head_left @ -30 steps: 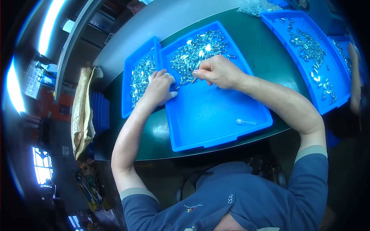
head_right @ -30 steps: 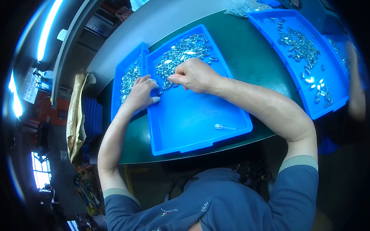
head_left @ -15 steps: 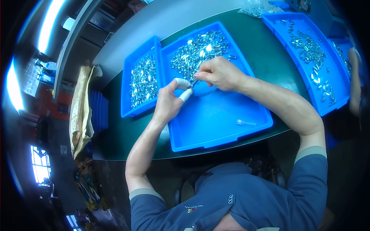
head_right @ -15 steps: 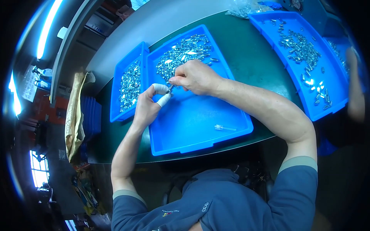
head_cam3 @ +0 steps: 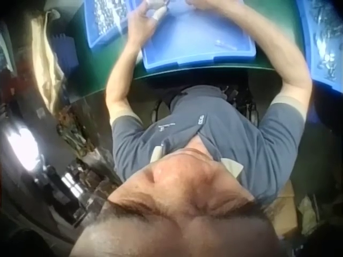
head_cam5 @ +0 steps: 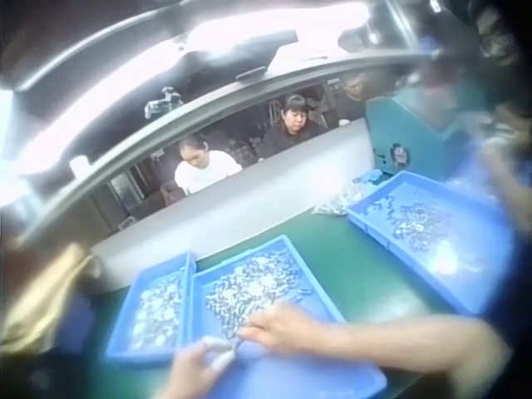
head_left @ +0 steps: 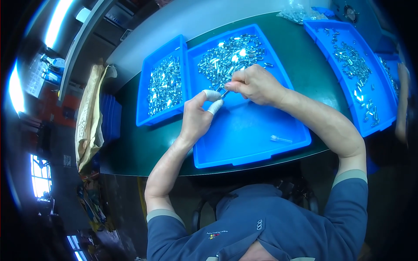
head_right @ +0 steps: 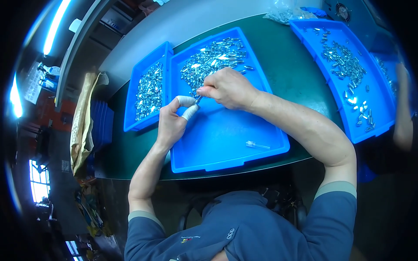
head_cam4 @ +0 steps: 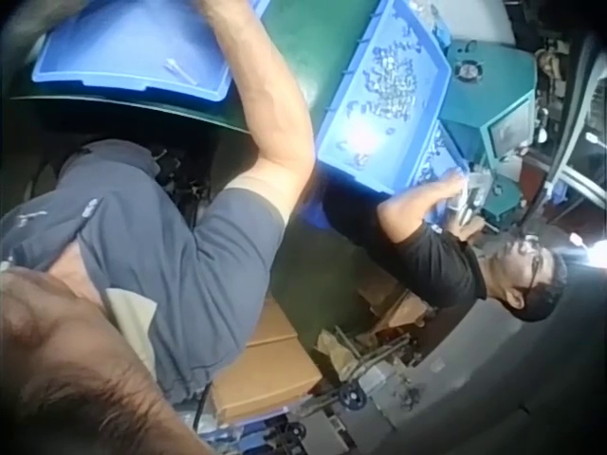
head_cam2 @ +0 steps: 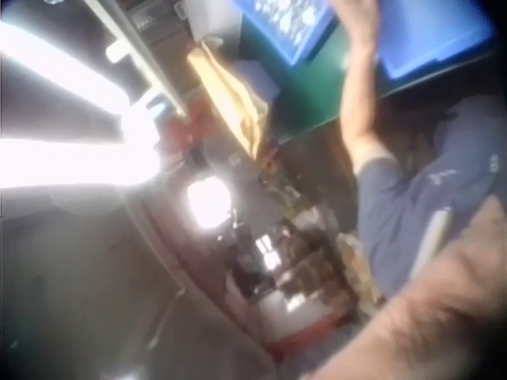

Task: The person sorts small silver metal components by hand, placing them into blue plastic trays at a manual workstation.

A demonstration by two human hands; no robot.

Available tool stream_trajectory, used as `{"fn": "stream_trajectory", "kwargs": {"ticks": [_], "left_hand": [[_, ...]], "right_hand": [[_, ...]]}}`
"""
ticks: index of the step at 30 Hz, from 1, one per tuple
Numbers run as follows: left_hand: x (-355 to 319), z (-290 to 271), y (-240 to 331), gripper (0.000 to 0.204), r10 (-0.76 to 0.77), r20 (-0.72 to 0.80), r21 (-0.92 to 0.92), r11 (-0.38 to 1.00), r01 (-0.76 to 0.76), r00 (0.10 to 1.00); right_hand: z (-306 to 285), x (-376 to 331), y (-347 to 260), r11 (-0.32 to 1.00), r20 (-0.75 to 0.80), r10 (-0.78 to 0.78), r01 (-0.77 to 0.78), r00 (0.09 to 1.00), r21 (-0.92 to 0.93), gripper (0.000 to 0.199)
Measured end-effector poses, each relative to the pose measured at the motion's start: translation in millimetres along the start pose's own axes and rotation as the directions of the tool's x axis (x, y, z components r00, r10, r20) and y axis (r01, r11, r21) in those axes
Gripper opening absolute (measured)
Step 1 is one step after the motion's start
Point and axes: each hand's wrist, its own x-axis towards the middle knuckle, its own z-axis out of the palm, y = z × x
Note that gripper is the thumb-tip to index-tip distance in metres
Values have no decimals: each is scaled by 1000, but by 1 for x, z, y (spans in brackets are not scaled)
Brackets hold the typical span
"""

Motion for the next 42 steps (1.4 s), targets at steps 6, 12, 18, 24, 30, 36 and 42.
{"fn": "stream_trajectory", "kwargs": {"ticks": [6, 12, 18, 24, 30, 36, 42], "left_hand": [[0, -12, -5, 16, 84, -43, 91, 993, -79, 996], [22, -80, -43, 24, 270, -287, 653, 757, -18, 919], [32, -32, -32, 25, 322, 91, 605, 734, -309, 942], [39, -10, -34, 22, 103, 197, 662, 720, -210, 975], [25, -11, -26, 22, 212, 176, 575, 770, -275, 961], [29, -10, -34, 16, 221, 161, 682, 680, -270, 962], [19, -1, -14, 15, 52, 4, 376, 925, -50, 999]], "right_hand": [[-2, 3, 4, 969, 43, 90, -97, 995, 228, 40], [-2, 8, 13, 934, -21, 159, -144, 987, 328, 40], [-4, 6, 10, 953, -27, 141, -128, 990, 273, 39], [0, 6, 13, 963, -33, 107, -95, 994, 252, 39], [-4, 7, 16, 961, -5, 139, -134, 990, 242, 38], [-1, 6, 15, 978, 7, 97, -97, 995, 187, 36], [-1, 5, 16, 977, 40, 119, -124, 992, 171, 35]]}}
